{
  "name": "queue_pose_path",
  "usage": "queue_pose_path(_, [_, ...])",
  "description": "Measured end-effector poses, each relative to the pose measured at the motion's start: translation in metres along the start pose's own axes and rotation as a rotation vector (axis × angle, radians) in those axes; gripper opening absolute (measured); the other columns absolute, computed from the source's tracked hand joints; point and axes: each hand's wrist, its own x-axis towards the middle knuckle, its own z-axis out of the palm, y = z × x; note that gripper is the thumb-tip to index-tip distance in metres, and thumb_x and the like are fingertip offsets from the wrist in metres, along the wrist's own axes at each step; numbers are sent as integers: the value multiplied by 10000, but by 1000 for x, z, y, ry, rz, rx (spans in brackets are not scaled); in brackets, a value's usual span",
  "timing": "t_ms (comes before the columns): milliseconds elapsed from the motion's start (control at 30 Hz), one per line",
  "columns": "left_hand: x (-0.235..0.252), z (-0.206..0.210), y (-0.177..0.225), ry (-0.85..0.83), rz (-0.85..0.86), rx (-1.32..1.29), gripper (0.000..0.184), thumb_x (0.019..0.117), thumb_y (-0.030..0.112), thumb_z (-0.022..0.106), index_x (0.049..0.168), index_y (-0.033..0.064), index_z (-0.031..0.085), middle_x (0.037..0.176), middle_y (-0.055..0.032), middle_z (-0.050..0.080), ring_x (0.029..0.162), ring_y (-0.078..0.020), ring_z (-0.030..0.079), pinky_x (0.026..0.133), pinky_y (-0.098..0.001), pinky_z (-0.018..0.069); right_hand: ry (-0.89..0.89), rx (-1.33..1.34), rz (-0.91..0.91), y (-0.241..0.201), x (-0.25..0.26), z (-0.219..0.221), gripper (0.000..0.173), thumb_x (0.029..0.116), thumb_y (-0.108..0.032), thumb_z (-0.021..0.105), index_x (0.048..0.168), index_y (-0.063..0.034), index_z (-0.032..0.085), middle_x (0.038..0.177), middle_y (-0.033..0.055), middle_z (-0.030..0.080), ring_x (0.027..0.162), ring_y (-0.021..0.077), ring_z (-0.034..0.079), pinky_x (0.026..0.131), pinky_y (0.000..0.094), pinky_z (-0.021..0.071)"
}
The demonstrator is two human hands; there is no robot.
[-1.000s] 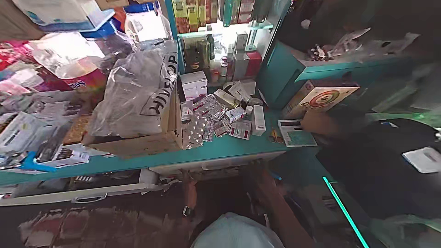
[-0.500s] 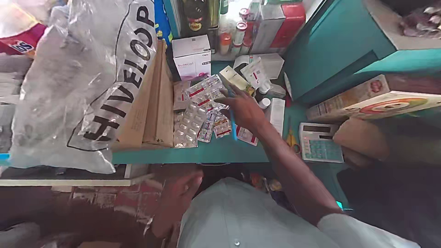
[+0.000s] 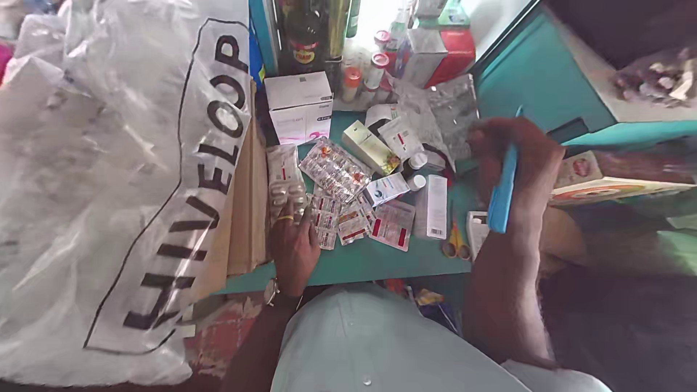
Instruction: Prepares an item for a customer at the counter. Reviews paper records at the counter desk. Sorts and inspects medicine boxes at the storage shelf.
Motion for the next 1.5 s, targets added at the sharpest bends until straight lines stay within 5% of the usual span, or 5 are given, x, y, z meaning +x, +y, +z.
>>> queue_pose_path(533, [93, -8, 54, -46, 159, -334, 521, 939, 325, 680, 1406, 104, 611, 1546, -146, 480, 1409, -331, 473, 1142, -522, 407, -241, 115, -348, 22, -118, 17, 214, 1049, -187, 546, 1039, -181, 760, 1040, -3, 770, 1023, 120, 700, 956, 308, 541])
queue_pose_path(733, [169, -5, 61, 476, -251, -538, 1241, 798, 503, 819, 1629, 67, 7, 1686, -238, 69, 1515, -414, 237, 1184, -551, 297, -144, 49, -562, 27, -125, 91, 235, 1035, -133, 560, 1100, -201, 775, 1159, 23, 763, 1151, 229, 678, 1102, 483, 438])
queue_pose_path(900, [212, 17, 57, 566, -490, -358, 1504, 480, 630, 949, 1630, 88, 145, 1517, -304, 391, 1341, -452, 456, 1079, -545, 416, -310, 13, -531, 35, -125, 110, 208, 1041, -200, 579, 1122, -229, 769, 1234, 10, 740, 1302, 253, 608, 1197, 541, 350])
queue_pose_path(1233, [210, 20, 66, 690, -281, -356, 1240, 475, 403, 972, 1523, 94, 384, 1583, -394, 190, 1371, -606, 331, 1092, -663, 349, -162, 356, -320, 18, -91, 79, 313, 991, -401, 659, 1149, -157, 773, 1340, 49, 689, 1351, 186, 565, 1109, 331, 477])
queue_pose_path(1500, [146, -70, 133, 583, 88, -889, 1242, 536, 369, 954, 1500, -52, 295, 1483, -362, 332, 1382, -400, 386, 1121, -476, 415, -47, 656, -246, -5, 17, 50, 1313, 601, -557, 932, 1625, -78, 266, 1645, 94, 361, 1485, 159, 388, 1206, 371, 384])
